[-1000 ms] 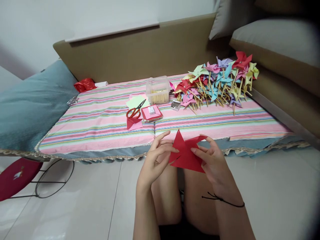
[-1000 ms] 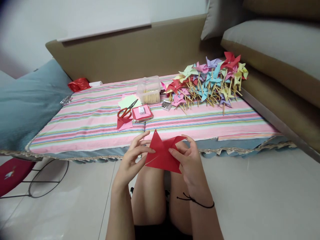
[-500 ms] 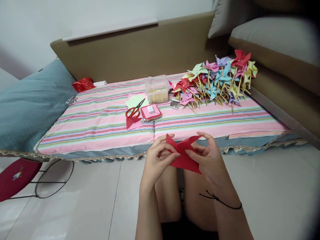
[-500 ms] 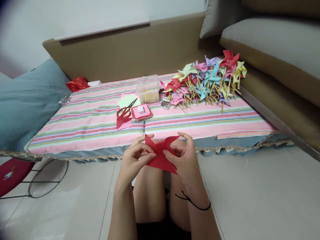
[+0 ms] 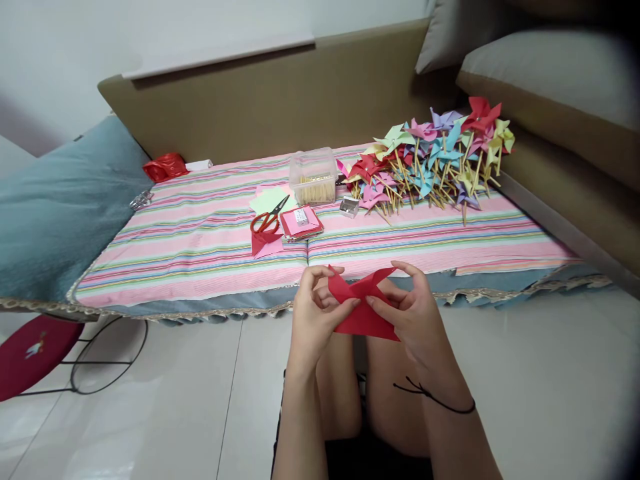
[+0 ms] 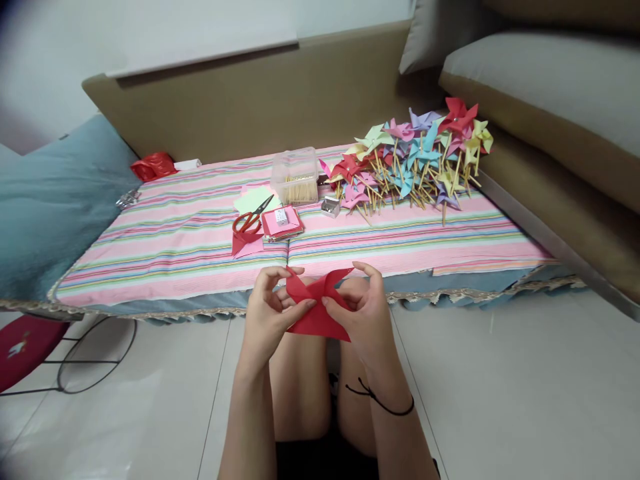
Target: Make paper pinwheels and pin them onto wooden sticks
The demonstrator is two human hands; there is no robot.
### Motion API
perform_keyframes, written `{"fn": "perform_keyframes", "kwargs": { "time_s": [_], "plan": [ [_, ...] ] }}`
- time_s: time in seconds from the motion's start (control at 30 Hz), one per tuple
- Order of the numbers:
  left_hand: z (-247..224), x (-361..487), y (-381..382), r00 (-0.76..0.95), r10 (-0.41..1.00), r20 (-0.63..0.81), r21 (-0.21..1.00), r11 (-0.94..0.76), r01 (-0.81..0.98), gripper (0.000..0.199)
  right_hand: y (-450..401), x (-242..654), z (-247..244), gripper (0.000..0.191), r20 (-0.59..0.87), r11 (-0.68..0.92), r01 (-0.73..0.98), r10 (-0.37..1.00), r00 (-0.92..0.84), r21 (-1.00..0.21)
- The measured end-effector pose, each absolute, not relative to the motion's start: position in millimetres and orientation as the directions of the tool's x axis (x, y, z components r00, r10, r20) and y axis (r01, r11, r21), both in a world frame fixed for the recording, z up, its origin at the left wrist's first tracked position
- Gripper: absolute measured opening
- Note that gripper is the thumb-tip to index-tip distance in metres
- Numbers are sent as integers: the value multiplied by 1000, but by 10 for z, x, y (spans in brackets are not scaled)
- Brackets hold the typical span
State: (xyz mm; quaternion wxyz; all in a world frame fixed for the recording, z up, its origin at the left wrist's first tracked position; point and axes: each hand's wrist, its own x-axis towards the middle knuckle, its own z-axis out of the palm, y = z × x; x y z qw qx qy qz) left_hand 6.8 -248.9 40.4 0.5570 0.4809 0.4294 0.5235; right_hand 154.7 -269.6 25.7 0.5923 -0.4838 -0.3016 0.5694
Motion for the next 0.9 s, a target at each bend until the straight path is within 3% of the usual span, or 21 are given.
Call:
{"fn": "perform_keyframes", "kwargs": {
  "time_s": [0.13, 0.33, 0.57, 0.9],
  "plan": [
    [405, 137, -2490, 74, 997, -31, 945, 53, -323, 64, -2701, 1518, 303, 79, -181, -87, -428, 966, 185, -900],
    [388, 175, -2490, 197, 974, -111, 907, 180, -380, 59, -2723, 1504, 354, 76, -148, -41, -412, 962, 231, -910],
    [365, 177, -2475, 102, 978, -182, 907, 207, -367, 69, -2720, 1494, 355, 78, -136, -34, -373, 959, 250, -927],
    [379, 171, -2480, 97, 981, -169, 921, 192, -339, 63, -2703, 1499, 351, 78, -159, -64, -363, 958, 238, -930]
  ]
}}
